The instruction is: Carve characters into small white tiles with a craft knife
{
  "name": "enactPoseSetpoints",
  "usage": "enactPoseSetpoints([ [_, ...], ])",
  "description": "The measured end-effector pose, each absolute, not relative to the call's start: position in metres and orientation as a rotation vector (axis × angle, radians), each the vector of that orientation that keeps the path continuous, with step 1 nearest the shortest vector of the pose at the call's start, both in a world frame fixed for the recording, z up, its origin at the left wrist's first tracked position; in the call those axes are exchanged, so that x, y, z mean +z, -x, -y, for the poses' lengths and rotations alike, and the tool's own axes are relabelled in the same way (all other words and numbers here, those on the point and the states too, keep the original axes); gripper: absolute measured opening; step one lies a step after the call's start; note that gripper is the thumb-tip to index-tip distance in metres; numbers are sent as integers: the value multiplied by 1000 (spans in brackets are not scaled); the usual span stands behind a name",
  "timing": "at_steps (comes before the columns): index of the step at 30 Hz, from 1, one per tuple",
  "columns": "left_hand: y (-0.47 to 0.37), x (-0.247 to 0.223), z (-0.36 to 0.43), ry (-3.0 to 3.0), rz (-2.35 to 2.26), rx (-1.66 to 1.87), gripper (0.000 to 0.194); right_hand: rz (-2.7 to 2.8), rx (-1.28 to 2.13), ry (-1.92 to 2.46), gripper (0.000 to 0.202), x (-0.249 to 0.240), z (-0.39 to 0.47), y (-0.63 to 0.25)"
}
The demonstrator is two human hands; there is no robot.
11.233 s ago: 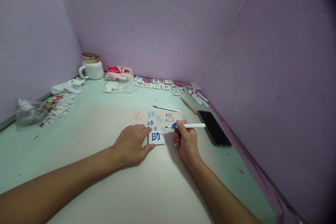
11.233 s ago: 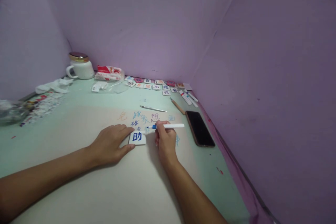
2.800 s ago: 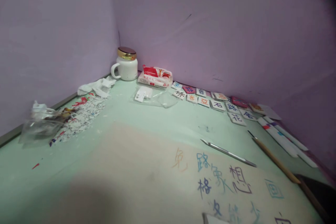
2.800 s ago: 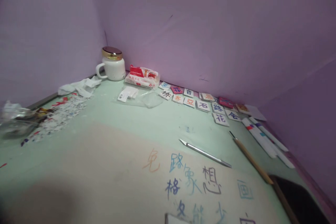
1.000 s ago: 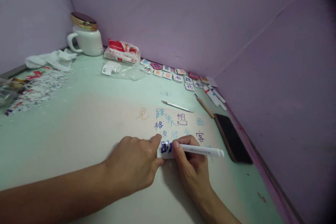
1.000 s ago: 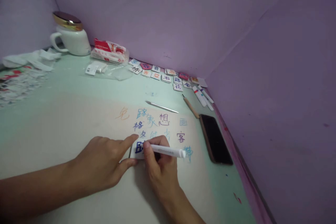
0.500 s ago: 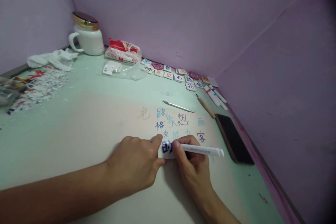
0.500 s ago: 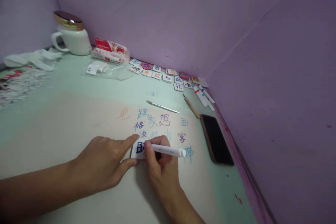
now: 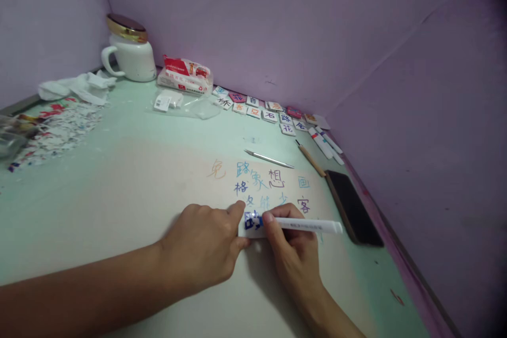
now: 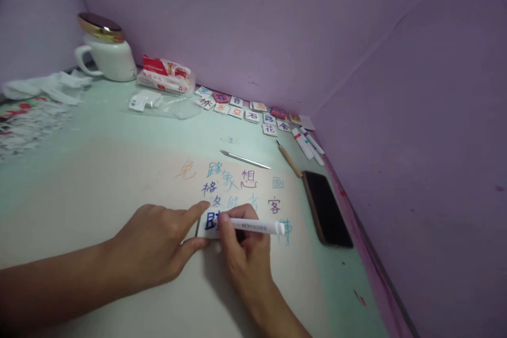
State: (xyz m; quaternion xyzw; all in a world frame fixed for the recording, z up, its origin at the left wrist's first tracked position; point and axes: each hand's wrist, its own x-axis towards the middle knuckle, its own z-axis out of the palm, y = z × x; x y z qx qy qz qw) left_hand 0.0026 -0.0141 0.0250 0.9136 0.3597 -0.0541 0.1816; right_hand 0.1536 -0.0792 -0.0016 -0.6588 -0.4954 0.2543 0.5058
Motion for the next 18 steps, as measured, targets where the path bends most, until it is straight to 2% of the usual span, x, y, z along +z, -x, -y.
enactPoseSetpoints([
  [9, -2, 26, 14, -2578, -1012, -156, 43, 1258, 618, 1602, 20, -4, 79, -154],
  [18, -1, 24, 14, -2590, -1024, -114, 48, 1054, 665, 1613, 23, 4, 79, -149],
])
